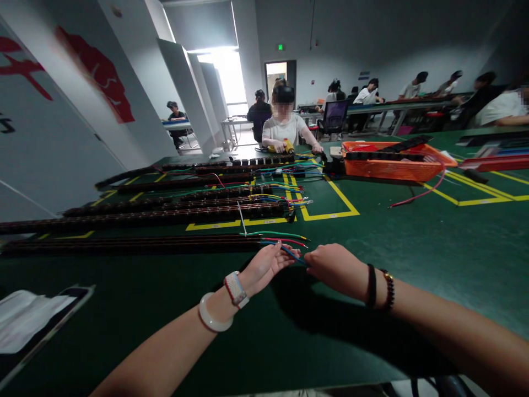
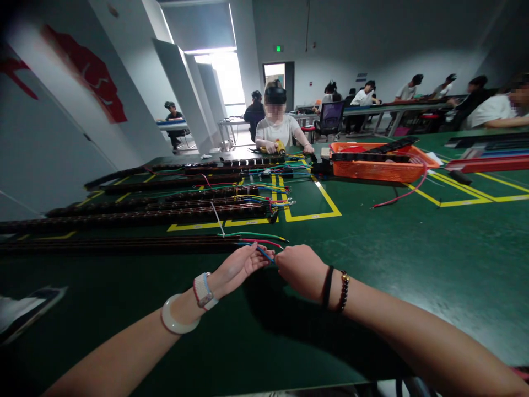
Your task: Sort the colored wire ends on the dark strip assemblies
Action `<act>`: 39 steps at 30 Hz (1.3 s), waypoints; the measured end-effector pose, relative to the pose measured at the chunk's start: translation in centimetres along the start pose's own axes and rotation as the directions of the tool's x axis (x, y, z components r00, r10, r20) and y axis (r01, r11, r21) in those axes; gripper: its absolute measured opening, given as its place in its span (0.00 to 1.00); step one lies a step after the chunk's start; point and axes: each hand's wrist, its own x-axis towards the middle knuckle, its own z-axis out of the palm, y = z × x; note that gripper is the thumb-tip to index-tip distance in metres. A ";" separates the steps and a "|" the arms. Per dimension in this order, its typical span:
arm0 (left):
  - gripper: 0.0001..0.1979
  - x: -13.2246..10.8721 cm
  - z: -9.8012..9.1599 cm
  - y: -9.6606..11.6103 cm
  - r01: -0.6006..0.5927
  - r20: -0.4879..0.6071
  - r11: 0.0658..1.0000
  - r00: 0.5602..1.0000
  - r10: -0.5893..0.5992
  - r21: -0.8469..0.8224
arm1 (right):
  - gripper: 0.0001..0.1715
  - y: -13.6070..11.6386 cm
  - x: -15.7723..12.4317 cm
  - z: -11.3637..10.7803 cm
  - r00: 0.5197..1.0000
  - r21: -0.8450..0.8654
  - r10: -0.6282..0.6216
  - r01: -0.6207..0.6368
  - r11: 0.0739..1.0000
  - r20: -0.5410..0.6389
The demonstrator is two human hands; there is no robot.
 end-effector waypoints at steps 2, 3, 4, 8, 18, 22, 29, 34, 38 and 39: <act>0.15 -0.1 0.0 0.1 0.020 0.018 0.999 1.000 -0.021 0.045 | 0.09 0.8 0.1 -0.3 0.999 0.006 0.007 -0.007 1.000 -0.032; 0.15 -0.2 0.1 0.1 0.035 0.036 0.996 0.999 -0.038 0.079 | 0.09 1.2 0.2 -0.4 0.999 0.011 0.001 0.000 1.000 -0.052; 0.16 -0.2 0.1 0.1 0.049 0.060 0.992 0.997 -0.057 0.120 | 0.10 1.7 0.3 -0.5 0.997 0.017 -0.015 0.017 1.000 -0.072; 0.16 -0.5 0.3 -0.1 0.048 0.125 0.952 0.988 -0.089 0.303 | 0.14 3.6 1.2 0.1 0.986 0.048 -0.129 0.135 0.990 -0.109; 0.16 -0.6 0.5 -0.4 -0.013 0.171 0.896 0.983 -0.070 0.444 | 0.14 3.8 2.6 1.6 0.979 -0.071 -0.180 0.174 0.982 -0.093; 0.14 -0.5 0.4 -0.5 -0.021 0.176 0.888 0.982 -0.067 0.459 | 0.14 3.4 2.7 2.1 0.979 -0.115 -0.184 0.173 0.978 -0.090; 0.15 -0.7 0.3 -0.5 -0.037 0.194 0.882 0.979 -0.062 0.469 | 0.12 3.8 2.1 0.5 0.976 0.052 -0.133 0.144 0.988 -0.171; 0.16 -0.5 0.2 -0.7 -0.043 0.181 0.868 0.982 -0.054 0.494 | 0.21 5.0 2.5 -0.7 0.922 0.212 0.030 0.057 0.976 -0.386; 0.16 -0.5 0.3 -0.6 -0.068 0.201 0.857 0.979 -0.042 0.511 | 0.17 5.7 4.1 1.6 0.889 0.368 0.041 0.146 0.918 -0.455; 0.16 -0.5 0.4 -0.6 -0.071 0.201 0.853 0.979 -0.041 0.516 | 0.16 5.8 4.4 2.3 0.881 0.390 0.040 0.168 0.905 -0.472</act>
